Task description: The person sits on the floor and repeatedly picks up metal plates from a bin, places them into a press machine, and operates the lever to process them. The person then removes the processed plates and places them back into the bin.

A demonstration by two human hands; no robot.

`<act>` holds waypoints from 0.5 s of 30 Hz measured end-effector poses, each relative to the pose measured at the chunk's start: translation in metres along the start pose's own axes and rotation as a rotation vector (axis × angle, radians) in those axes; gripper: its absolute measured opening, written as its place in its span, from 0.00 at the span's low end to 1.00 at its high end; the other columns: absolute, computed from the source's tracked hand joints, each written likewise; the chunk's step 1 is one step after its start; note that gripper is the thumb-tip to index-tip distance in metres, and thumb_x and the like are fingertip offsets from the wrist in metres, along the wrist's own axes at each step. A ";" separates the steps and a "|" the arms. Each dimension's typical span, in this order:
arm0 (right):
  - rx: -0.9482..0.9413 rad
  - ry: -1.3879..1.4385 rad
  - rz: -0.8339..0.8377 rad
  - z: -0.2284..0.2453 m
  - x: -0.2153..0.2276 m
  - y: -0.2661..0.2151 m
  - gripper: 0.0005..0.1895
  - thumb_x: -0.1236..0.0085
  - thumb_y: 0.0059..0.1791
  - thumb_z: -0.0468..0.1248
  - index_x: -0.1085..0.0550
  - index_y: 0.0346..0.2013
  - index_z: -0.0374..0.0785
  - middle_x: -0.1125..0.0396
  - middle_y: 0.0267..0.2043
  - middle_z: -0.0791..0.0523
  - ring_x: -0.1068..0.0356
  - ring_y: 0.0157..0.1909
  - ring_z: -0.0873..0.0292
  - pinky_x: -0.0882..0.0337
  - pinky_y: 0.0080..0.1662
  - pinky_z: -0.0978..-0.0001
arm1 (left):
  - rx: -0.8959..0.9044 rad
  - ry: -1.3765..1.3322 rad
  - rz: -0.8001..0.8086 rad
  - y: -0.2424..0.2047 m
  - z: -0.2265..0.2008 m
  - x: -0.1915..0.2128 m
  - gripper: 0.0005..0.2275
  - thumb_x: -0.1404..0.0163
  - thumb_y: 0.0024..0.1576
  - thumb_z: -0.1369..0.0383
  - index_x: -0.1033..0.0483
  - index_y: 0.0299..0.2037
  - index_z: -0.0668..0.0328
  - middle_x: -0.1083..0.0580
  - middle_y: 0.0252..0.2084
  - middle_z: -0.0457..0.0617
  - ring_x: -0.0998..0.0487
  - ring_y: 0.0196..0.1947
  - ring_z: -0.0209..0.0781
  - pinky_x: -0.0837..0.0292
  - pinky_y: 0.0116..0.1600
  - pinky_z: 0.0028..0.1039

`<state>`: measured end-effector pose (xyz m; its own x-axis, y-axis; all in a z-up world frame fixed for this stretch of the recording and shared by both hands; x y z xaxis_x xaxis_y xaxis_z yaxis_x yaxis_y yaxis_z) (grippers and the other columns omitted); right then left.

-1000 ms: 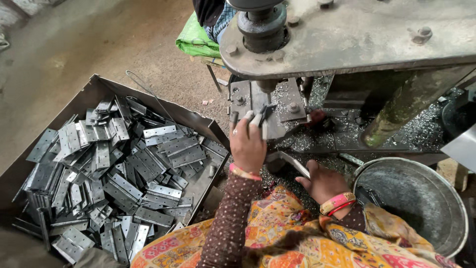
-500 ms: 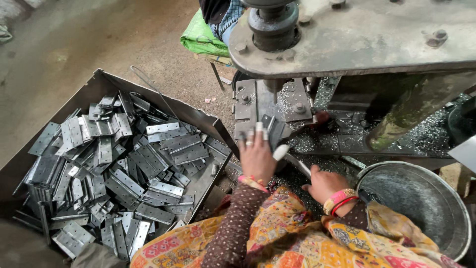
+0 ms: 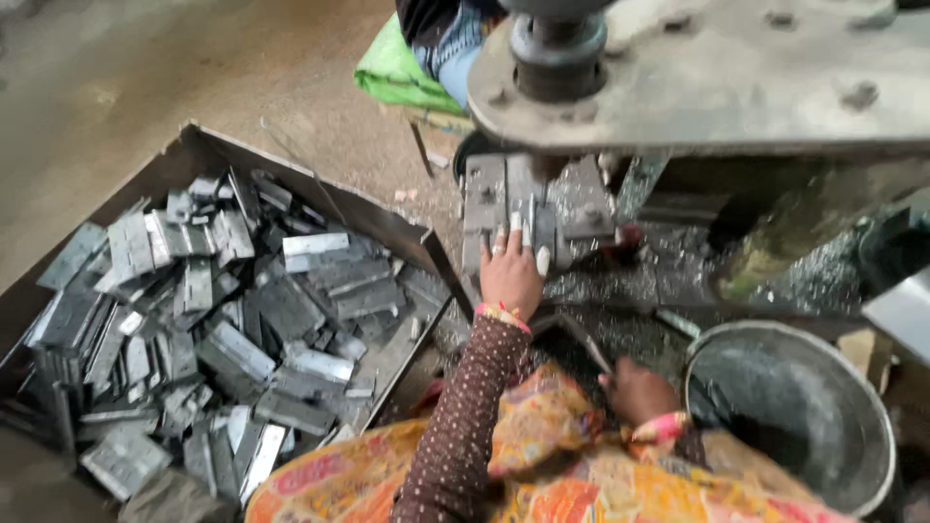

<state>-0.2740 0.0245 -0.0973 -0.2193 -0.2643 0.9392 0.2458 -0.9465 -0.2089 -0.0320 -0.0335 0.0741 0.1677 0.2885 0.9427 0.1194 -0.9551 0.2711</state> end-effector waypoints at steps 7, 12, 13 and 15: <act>0.049 -0.099 0.195 0.024 0.039 0.010 0.26 0.40 0.45 0.57 0.32 0.42 0.39 0.25 0.29 0.46 0.22 0.33 0.41 0.23 0.37 0.47 | -0.078 0.085 -0.288 -0.015 -0.006 0.003 0.18 0.59 0.63 0.60 0.20 0.48 0.66 0.29 0.62 0.59 0.34 0.65 0.56 0.53 0.72 0.53; 0.113 -0.183 0.114 0.031 0.048 0.003 0.24 0.39 0.45 0.57 0.29 0.40 0.41 0.26 0.29 0.47 0.24 0.33 0.41 0.25 0.39 0.47 | 0.029 0.143 0.018 0.023 0.001 -0.032 0.12 0.56 0.61 0.67 0.19 0.43 0.62 0.30 0.64 0.61 0.33 0.67 0.57 0.49 0.74 0.51; 0.111 -0.204 0.097 0.027 0.038 -0.005 0.23 0.40 0.46 0.56 0.30 0.41 0.42 0.25 0.28 0.48 0.23 0.32 0.42 0.25 0.40 0.47 | 0.024 0.116 -0.023 0.024 0.000 -0.027 0.13 0.56 0.62 0.64 0.18 0.42 0.64 0.30 0.63 0.62 0.33 0.66 0.59 0.49 0.73 0.52; 0.097 -0.127 0.012 0.015 0.027 -0.005 0.23 0.40 0.46 0.57 0.29 0.38 0.41 0.26 0.27 0.47 0.24 0.32 0.42 0.24 0.38 0.47 | 0.022 0.056 -0.104 0.019 -0.002 -0.015 0.17 0.55 0.63 0.59 0.18 0.38 0.66 0.30 0.62 0.63 0.34 0.66 0.62 0.50 0.72 0.52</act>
<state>-0.2672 0.0247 -0.0665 -0.0966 -0.2437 0.9650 0.3394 -0.9195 -0.1983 -0.0343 -0.0558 0.0650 0.0989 0.3811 0.9192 0.1549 -0.9184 0.3641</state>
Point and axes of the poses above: each hand's wrist, its own y-axis towards the middle knuckle, its own x-axis out of the back of the hand, z = x × y, the point moved 9 cm from there along y, towards the middle knuckle
